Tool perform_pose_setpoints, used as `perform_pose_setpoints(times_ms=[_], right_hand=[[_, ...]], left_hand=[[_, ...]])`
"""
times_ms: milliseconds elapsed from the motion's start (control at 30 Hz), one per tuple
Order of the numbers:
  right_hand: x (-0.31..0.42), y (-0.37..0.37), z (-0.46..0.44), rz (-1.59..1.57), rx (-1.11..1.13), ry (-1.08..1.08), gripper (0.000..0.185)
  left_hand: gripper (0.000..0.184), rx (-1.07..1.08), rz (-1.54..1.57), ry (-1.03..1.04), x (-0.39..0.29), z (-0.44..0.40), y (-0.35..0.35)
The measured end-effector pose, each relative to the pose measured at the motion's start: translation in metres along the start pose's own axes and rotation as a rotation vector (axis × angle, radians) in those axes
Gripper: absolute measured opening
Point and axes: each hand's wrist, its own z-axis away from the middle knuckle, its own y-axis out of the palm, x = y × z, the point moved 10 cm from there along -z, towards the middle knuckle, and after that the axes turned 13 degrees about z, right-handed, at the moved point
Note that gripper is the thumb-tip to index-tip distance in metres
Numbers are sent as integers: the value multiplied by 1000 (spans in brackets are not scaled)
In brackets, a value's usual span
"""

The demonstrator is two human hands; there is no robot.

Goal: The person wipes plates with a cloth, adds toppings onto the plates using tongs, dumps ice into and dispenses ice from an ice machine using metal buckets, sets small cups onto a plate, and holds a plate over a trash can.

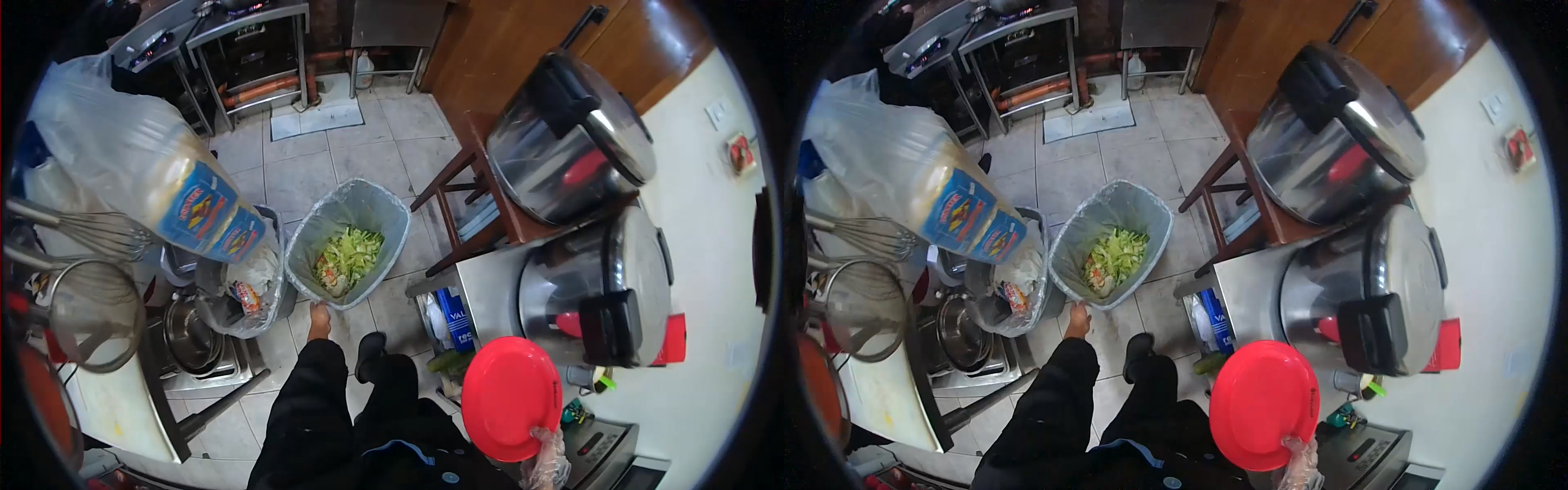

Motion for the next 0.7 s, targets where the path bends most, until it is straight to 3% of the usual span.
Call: perform_pose_setpoints(times_ms=[33, 133, 167, 333, 467, 533, 600, 667, 700], right_hand=[[-26, -19, -23, 131, -25, -37, 47], [31, 41, -28, 8, -49, -29, 49], [31, 41, -36, 96, -68, -41, 47], [63, 69, -39, 91, 40, 92, 50], [73, 73, -34, 109, 145, 22, 55], [77, 78, -23, 62, 106, 6, 57], [80, 70, -13, 23, 57, 9, 59], [75, 62, -1, 77, 78, 16, 62], [68, 55, 0, 79, 93, 14, 62]], left_hand=[[21, -95, 43, 15, -8, -7, -4], [22, -75, 153, -74, 14, -47, -8], [22, -86, 155, -79, 20, -48, -14], [30, -88, 102, -90, 70, -1, -48], [39, -137, 213, -125, 114, 61, -125], [48, -186, 375, -47, 124, 103, -168], [58, -378, 281, -169, 151, 142, -223], [61, -423, 339, -104, 198, 174, -289], [64, -344, 281, -48, 217, 184, -314]])
